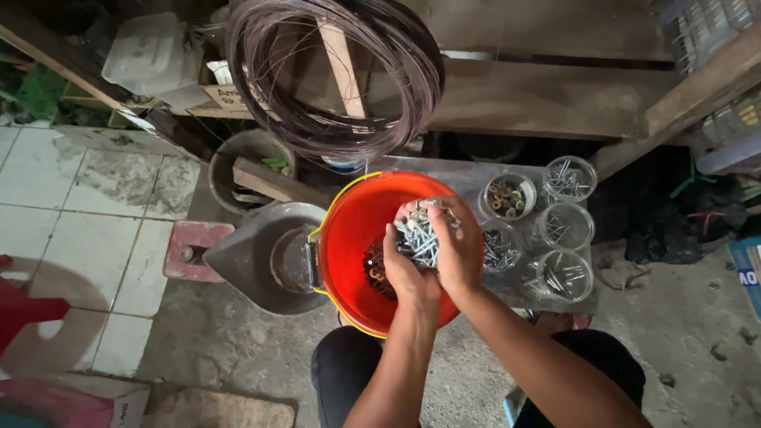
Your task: The person sorts a mixed pile of metal fasteners from an orange bucket into several small glass jars. They pick up handfuls of nails and screws, separate them by type, and place the sorted items into the jars on the table.
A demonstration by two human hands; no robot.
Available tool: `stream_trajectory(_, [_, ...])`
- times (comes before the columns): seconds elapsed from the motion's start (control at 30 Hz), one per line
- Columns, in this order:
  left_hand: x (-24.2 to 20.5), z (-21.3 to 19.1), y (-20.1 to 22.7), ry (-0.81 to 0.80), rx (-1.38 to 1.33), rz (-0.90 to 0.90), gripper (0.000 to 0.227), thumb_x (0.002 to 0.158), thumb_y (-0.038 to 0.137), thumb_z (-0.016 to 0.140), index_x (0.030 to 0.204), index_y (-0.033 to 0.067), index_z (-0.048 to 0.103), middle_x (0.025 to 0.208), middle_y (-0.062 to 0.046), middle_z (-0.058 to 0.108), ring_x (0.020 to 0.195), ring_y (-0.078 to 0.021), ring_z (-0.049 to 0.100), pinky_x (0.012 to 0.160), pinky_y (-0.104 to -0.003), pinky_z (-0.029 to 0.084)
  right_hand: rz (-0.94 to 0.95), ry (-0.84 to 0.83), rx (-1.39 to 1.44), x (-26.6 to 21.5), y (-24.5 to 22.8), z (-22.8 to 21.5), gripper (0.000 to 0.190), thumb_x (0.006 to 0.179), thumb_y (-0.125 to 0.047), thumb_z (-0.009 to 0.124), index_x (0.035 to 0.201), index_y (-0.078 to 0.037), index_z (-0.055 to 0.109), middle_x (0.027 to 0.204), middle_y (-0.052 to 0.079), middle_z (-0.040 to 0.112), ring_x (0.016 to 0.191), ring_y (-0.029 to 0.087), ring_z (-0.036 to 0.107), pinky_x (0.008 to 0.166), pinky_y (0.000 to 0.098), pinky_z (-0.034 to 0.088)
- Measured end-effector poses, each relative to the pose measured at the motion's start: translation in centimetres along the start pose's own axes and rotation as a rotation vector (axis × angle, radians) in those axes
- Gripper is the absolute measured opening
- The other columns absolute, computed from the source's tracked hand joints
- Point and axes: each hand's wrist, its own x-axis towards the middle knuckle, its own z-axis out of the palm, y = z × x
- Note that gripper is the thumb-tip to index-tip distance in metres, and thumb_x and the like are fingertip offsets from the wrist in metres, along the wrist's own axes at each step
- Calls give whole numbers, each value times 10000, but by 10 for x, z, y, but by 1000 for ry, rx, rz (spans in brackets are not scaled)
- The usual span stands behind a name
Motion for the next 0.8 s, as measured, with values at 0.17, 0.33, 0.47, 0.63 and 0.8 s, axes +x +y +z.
stream_trajectory(0.17, [-4,6,-2,-16,-86,-51,326,968,297,645,1105,20,751,965,-152,745,843,-286,732,757,-406,634,-194,-35,-80,1,-6,-5,164,985,-242,664,1049,-140,776,1053,55,769,1057,170,682,1005,335,496])
stream_trajectory(0.33, [-9,6,0,-4,-136,-108,291,954,286,650,1057,43,771,931,-146,758,787,-287,739,710,-389,637,-339,-97,20,5,6,-9,157,1012,-128,639,1119,-53,725,1081,129,775,1028,214,711,952,384,532])
stream_trajectory(0.47, [-5,3,1,-21,-158,-161,288,939,286,649,1004,30,765,898,-185,753,765,-322,734,684,-423,632,-429,-103,22,11,10,-9,145,1011,-64,629,1113,-10,718,1077,152,779,973,212,738,906,358,571])
stream_trajectory(0.63, [12,-14,-6,-28,-199,-212,324,955,286,579,1079,38,747,957,-190,746,865,-362,731,804,-511,619,-360,-83,44,20,10,-9,124,1027,-114,636,1026,-20,716,974,160,784,960,241,748,917,392,570])
stream_trajectory(0.8, [15,-17,0,-10,-166,-223,315,958,285,573,1115,60,727,998,-141,750,918,-322,719,896,-493,586,-101,-24,208,23,3,-6,168,1011,-174,659,984,-20,721,931,189,770,918,255,761,870,369,599])
